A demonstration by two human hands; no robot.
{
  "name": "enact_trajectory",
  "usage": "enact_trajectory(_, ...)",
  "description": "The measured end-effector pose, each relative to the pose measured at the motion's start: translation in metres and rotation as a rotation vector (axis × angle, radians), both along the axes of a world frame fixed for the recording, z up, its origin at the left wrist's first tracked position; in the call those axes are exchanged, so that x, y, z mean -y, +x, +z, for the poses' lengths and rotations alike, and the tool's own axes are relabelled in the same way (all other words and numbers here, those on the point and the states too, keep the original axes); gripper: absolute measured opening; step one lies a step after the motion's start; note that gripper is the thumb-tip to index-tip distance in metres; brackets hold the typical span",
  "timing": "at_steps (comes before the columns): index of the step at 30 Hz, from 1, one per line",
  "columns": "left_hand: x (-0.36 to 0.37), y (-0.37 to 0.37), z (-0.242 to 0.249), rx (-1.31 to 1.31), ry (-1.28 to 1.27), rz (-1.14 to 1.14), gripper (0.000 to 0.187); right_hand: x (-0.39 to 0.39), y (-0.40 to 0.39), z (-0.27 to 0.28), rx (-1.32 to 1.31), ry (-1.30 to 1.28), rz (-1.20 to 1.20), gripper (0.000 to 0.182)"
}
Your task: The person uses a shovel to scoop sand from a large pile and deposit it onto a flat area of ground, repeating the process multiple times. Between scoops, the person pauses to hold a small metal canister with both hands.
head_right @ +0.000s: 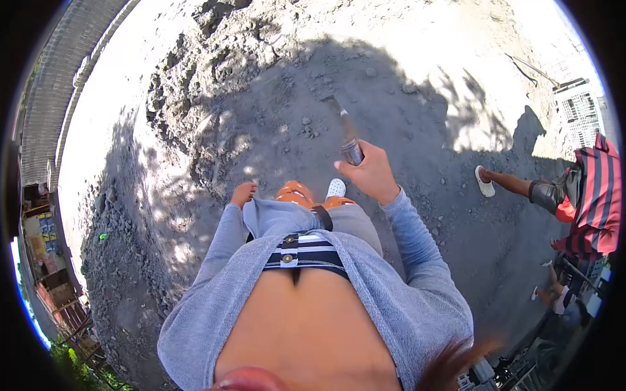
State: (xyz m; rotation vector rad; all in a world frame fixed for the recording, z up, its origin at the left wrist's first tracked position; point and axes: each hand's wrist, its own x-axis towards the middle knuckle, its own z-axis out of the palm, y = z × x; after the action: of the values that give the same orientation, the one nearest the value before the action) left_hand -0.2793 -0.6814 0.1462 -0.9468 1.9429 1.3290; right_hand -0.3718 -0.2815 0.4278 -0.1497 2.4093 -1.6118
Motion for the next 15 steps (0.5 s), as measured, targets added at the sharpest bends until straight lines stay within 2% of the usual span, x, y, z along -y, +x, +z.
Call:
enact_trajectory(3, 0.009, -0.052, 0.024, -0.053, 0.124, 0.189, 0.032, 0.016, -0.089, 0.033, 0.085, -0.105, -0.042, 0.021)
enact_trajectory(4, 0.012, -0.067, 0.032, -0.066, 0.175, 0.257, 0.032, 0.016, -0.119, 0.039, 0.055, -0.213, -0.115, 0.019)
enact_trajectory(7, 0.031, -0.121, 0.054, -0.104, 0.074, 0.233, 0.031, 0.023, -0.2, 0.043, 0.012, -0.549, -0.26, 0.015)
enact_trajectory(8, 0.042, -0.147, 0.057, -0.135, 0.097, 0.24, 0.031, 0.037, -0.224, 0.044, -0.065, -0.599, -0.395, 0.013)
enact_trajectory(11, 0.06, -0.25, 0.091, -0.273, 0.123, 0.254, 0.038, 0.071, -0.288, 0.038, 0.012, -0.795, -0.392, 0.007)
enact_trajectory(13, 0.068, -0.336, 0.107, -0.376, 0.1, 0.265, 0.034, 0.098, -0.339, 0.011, -0.115, -0.846, -0.364, 0.006)
enact_trajectory(14, 0.066, -0.38, 0.121, -0.452, 0.144, 0.26, 0.035, 0.115, -0.366, -0.009, -0.127, -1.08, -0.327, 0.006)
enact_trajectory(15, 0.059, -0.423, 0.138, -0.524, 0.191, 0.262, 0.037, 0.132, -0.397, -0.03, -0.073, -0.995, -0.404, 0.006)
